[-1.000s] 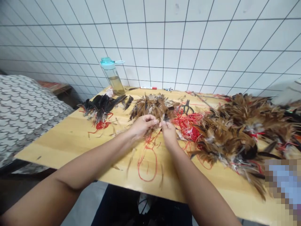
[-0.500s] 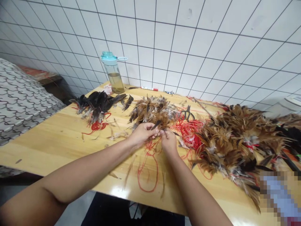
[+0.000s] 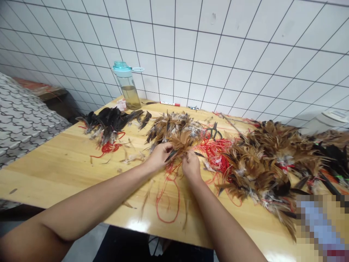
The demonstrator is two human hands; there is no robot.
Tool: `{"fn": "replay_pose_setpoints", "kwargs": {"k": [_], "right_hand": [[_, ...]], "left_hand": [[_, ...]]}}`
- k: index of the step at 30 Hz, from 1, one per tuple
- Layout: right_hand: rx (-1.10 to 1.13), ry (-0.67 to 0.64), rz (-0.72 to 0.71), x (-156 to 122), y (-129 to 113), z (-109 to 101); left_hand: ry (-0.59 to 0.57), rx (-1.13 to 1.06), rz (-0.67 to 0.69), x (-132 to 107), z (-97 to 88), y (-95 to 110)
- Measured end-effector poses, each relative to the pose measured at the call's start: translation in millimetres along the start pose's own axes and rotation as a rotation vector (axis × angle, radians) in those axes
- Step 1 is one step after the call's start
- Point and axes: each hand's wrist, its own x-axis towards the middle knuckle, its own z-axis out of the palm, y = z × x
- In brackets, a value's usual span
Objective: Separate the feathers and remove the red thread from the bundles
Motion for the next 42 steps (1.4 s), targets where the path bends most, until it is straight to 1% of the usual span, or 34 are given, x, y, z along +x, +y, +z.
{"fn": "replay_pose_setpoints", "kwargs": {"k": [2, 3, 4, 7, 9, 12, 14, 16, 17, 18, 21, 25, 27, 30, 34, 37, 42], "right_hand": [[0.084, -0.020, 0.038, 1.1, 1.0, 0.1], [0.132, -0.040, 0.049, 1.5, 1.2, -0.2], [0.179, -0.064, 0.052, 1.8, 1.0, -0.7], [0.327, -0.171, 0.032, 1.2, -2.0, -3.7], [0.417, -0.260, 0.049, 0.1, -5.3, -7.1], [0.455, -0.368, 0.098, -0.6, -10.3, -14.0], [0.428, -0.454, 0.093, 0.3, -13.0, -19.0], [0.393, -0.536, 0.061, 1.5, -15.3, -22.8], [0.379, -0.548, 0.046, 2.1, -16.4, -23.8], [0.370, -0.543, 0.032, 2.4, -17.3, -24.0], [0.380, -0.460, 0.020, 2.4, -18.8, -20.6], [0.458, -0.433, 0.001, 1.6, -14.5, -12.8], [0.471, -0.413, 0.028, 1.5, -10.7, -9.9], [0.451, -0.399, 0.052, 1.7, -6.6, -7.8], [0.423, -0.403, 0.021, 2.4, -7.3, -8.8], [0.422, -0.416, -0.017, 2.7, -10.4, -11.4], [0.415, -0.463, -0.004, 2.6, -11.2, -13.8]], "left_hand": [[0.061, -0.017, -0.005, 2.0, 1.9, 1.3], [0.065, -0.053, -0.018, 2.9, 2.4, 1.7], [0.037, -0.113, -0.048, 3.6, 2.3, 2.1], [-0.126, -0.331, -0.149, 4.5, -2.0, 2.7], [-0.264, -0.426, -0.173, 5.0, -7.3, 2.8], [-0.449, -0.475, -0.184, 5.7, -14.4, 2.9], [-0.506, -0.466, -0.219, 5.5, -16.8, 3.5], [-0.512, -0.440, -0.247, 5.0, -17.5, 4.2], [-0.510, -0.423, -0.248, 4.9, -17.6, 4.3], [-0.509, -0.407, -0.242, 5.1, -17.7, 4.1], [-0.510, -0.385, -0.187, 7.4, -18.4, 0.9], [-0.476, -0.398, -0.119, 10.6, -17.2, -4.1], [-0.427, -0.416, -0.136, 10.0, -14.8, -2.3], [-0.370, -0.421, -0.181, 6.9, -10.9, 5.6], [-0.337, -0.449, -0.222, 3.3, -9.0, 13.0], [-0.330, -0.467, -0.232, 2.1, -9.7, 11.9], [-0.316, -0.448, -0.238, 0.5, -9.8, 11.1]]}}
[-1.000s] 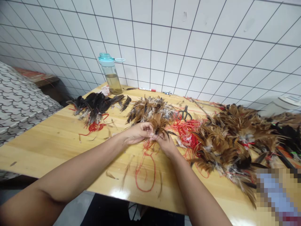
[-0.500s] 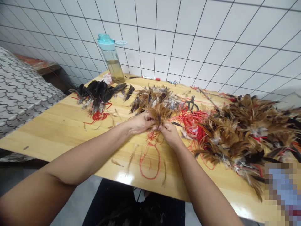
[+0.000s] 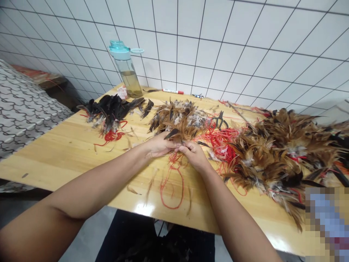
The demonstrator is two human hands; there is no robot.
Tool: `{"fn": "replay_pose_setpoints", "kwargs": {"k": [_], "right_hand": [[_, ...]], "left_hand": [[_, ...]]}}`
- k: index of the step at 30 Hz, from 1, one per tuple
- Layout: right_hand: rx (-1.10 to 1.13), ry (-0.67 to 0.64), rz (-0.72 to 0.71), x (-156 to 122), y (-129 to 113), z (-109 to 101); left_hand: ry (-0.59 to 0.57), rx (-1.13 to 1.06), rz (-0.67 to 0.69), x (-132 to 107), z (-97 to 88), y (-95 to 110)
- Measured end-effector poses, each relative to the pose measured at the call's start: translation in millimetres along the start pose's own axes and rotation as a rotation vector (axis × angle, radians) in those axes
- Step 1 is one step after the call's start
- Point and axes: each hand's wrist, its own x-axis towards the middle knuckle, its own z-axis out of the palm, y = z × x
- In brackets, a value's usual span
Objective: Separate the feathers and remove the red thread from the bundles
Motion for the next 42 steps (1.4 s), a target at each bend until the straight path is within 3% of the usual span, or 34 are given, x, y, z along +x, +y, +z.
{"fn": "replay_pose_setpoints", "kwargs": {"k": [14, 17, 24, 29, 42], "right_hand": [[-0.101, 0.132, -0.025, -2.2, 2.2, -2.8], [-0.124, 0.148, -0.037, -2.9, 3.9, -5.6], [0.155, 0.238, 0.016, -0.5, 17.0, -5.7], [0.351, 0.290, 0.087, 1.1, 9.2, -4.7], [0.475, 0.270, 0.134, 1.5, 1.3, -4.3]], "left_hand": [[-0.082, -0.061, 0.088, 10.3, -3.7, -13.8], [-0.053, -0.062, 0.113, 12.7, -1.4, -18.3], [0.023, -0.097, 0.167, 10.8, 12.8, -21.9], [0.026, -0.132, 0.158, 6.4, 15.9, -18.1], [0.125, 0.043, 0.085, 4.0, 11.8, -14.1]]}}
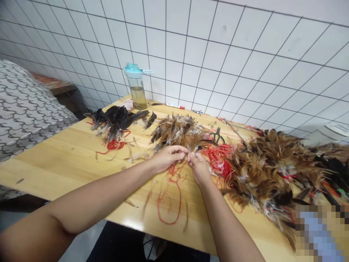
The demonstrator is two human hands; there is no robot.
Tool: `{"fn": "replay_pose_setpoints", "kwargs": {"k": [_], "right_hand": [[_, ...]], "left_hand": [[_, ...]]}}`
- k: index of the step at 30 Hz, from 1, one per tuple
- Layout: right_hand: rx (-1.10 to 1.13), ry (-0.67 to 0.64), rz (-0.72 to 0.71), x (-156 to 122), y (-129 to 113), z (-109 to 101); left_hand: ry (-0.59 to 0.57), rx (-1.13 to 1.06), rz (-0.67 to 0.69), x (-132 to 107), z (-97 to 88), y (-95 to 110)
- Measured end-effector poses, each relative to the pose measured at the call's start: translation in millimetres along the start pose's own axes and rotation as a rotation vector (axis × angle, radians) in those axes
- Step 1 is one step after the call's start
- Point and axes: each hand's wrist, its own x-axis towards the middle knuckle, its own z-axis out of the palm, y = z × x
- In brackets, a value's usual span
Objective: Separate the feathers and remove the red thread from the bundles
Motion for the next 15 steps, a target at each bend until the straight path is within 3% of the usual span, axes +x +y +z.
{"fn": "replay_pose_setpoints", "kwargs": {"k": [7, 11, 15], "right_hand": [[0.062, 0.005, -0.004, -0.3, -2.8, 2.6], [0.145, 0.101, -0.077, 1.6, -15.6, -5.1], [0.178, 0.177, -0.148, 6.7, -24.7, -17.3]], "left_hand": [[0.085, 0.319, 0.063, 2.3, -7.9, 2.1], [0.168, 0.580, 0.204, 0.6, -9.7, 9.2], [0.171, 0.863, 0.394, -2.4, -12.4, 20.2]]}}
